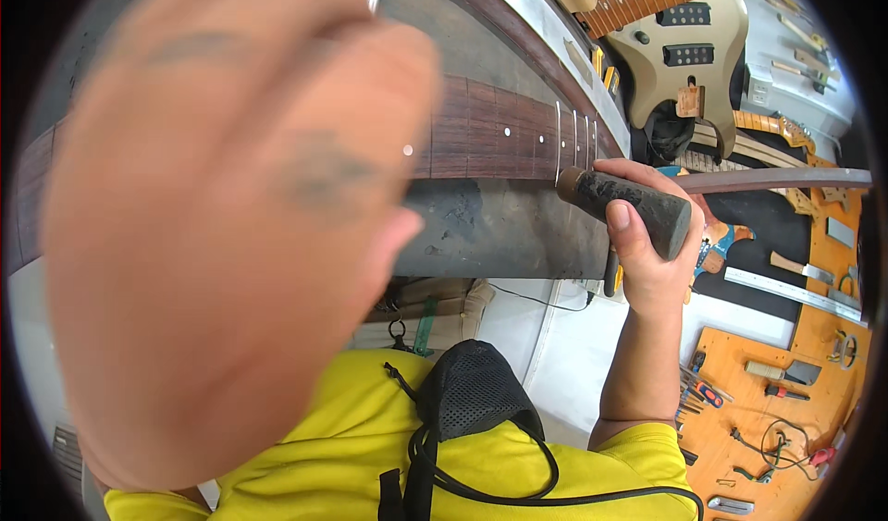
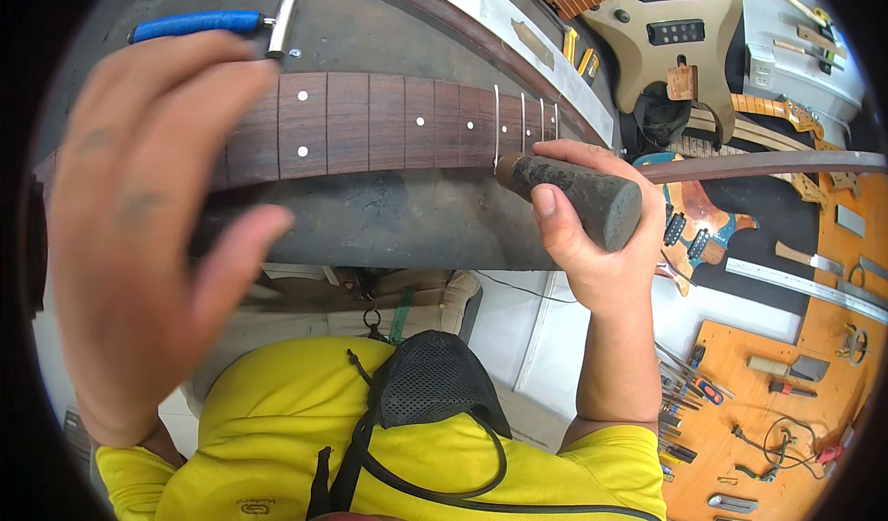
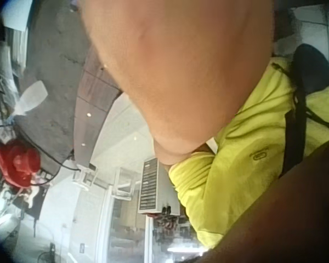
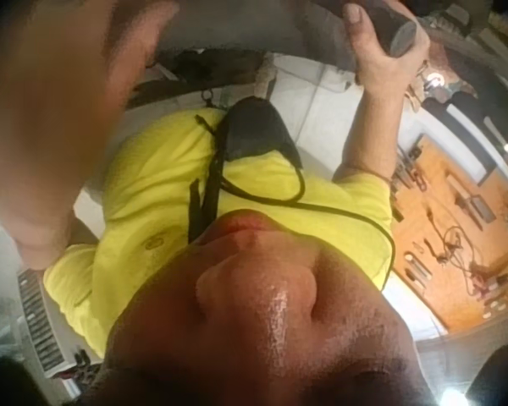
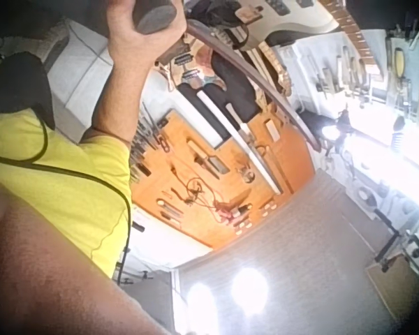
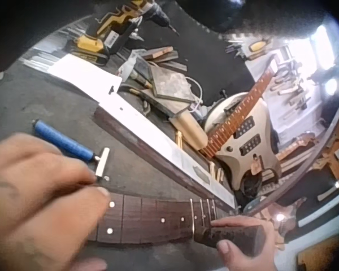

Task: The person installs metal frets onto a guitar neck using wire cutters to clip the fret wire and a hammer to tap them into the slots. They apply glue to the fret ends from a small bottle and rub the side of the neck with a handheld block.

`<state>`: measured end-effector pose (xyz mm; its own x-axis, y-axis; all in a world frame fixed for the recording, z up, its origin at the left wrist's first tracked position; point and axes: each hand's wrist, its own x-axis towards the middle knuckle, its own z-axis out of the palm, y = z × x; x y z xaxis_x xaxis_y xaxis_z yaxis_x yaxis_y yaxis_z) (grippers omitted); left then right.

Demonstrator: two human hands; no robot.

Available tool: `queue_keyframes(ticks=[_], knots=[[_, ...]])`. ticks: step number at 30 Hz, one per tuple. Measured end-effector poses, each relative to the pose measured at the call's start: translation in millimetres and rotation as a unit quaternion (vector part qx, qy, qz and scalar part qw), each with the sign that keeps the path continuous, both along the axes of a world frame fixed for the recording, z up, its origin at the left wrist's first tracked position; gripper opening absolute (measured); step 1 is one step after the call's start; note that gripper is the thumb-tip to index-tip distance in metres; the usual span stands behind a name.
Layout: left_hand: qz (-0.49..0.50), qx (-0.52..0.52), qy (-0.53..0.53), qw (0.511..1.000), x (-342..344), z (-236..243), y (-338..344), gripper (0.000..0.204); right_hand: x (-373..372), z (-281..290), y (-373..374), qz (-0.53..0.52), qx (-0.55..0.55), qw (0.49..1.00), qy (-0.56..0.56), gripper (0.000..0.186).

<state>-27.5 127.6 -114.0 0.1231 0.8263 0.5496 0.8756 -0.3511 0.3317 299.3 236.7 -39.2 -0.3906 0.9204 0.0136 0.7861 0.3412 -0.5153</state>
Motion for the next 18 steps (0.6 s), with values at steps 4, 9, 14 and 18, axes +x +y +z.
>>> queue_keyframes(ticks=[4,9,14,18], knots=[[0.026,-0.032,0.042,0.998,34.0,-24.6,6.3,0.065,-0.9,-0.6,-2.2,-0.013,-0.003,1.000,0.011,0.045],[0.040,-0.044,0.044,0.997,38.4,-27.7,12.2,0.067,3.5,-3.2,-3.8,-0.040,-0.023,0.999,0.023,0.047],[0.035,-0.058,0.059,0.996,39.6,-24.2,13.9,0.070,4.2,-7.4,-6.4,0.005,0.031,1.000,-0.001,0.049],[0.036,-0.064,0.063,0.995,40.5,-24.1,15.1,0.071,2.4,-6.5,-9.1,0.002,0.038,0.999,-0.024,0.048]])
